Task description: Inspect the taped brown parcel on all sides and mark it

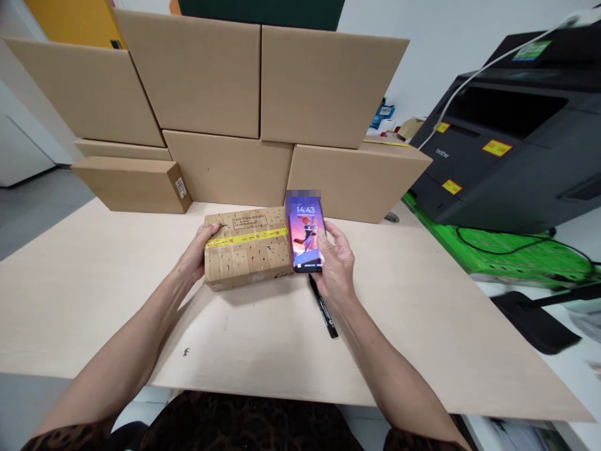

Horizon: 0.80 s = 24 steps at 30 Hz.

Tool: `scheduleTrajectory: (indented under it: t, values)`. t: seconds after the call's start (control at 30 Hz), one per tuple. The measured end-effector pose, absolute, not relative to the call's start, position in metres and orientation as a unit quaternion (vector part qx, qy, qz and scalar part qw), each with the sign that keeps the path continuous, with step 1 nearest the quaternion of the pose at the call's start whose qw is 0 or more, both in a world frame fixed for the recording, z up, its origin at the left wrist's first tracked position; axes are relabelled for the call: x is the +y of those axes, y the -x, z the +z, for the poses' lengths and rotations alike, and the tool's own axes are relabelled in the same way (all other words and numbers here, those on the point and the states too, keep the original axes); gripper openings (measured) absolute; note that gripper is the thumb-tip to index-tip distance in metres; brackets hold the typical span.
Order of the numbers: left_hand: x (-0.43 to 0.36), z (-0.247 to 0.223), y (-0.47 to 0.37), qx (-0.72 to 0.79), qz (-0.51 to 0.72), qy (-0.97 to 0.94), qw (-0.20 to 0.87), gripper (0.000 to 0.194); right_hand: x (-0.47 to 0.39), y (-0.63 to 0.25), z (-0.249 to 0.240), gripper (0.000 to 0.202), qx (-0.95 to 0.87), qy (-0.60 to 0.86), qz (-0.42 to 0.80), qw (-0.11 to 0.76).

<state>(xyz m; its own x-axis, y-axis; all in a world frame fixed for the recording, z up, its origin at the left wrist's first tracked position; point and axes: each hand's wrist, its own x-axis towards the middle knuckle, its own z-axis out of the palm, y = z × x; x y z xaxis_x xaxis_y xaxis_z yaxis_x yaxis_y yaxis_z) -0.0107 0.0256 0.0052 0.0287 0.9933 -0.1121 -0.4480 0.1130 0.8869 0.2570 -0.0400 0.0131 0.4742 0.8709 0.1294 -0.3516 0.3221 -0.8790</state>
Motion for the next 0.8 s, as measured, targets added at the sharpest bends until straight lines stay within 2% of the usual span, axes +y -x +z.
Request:
scheduleTrajectory:
  t: [0.13, 0.37, 0.6, 0.7, 0.8]
  values:
    - [0.026, 0.005, 0.011, 0.394, 0.572, -0.348, 0.63, 0.064, -0.016, -0.291, 0.004, 0.06, -0.259, 0.473, 0.324, 0.777]
    - [0.026, 0.006, 0.01, 0.398, 0.57, -0.348, 0.629, 0.068, 0.011, -0.33, -0.024, 0.036, -0.196, 0.618, 0.314, 0.693]
    - [0.026, 0.006, 0.01, 0.402, 0.571, -0.343, 0.628, 0.064, 0.021, -0.341, -0.044, 0.032, -0.229, 0.691, 0.309, 0.611]
    - [0.026, 0.007, 0.01, 0.401, 0.573, -0.342, 0.628, 0.064, 0.021, -0.35, -0.046, 0.036, -0.277, 0.721, 0.297, 0.561]
    - [0.025, 0.007, 0.01, 0.396, 0.574, -0.34, 0.631, 0.062, 0.016, -0.357, -0.045, 0.052, -0.36, 0.739, 0.272, 0.5]
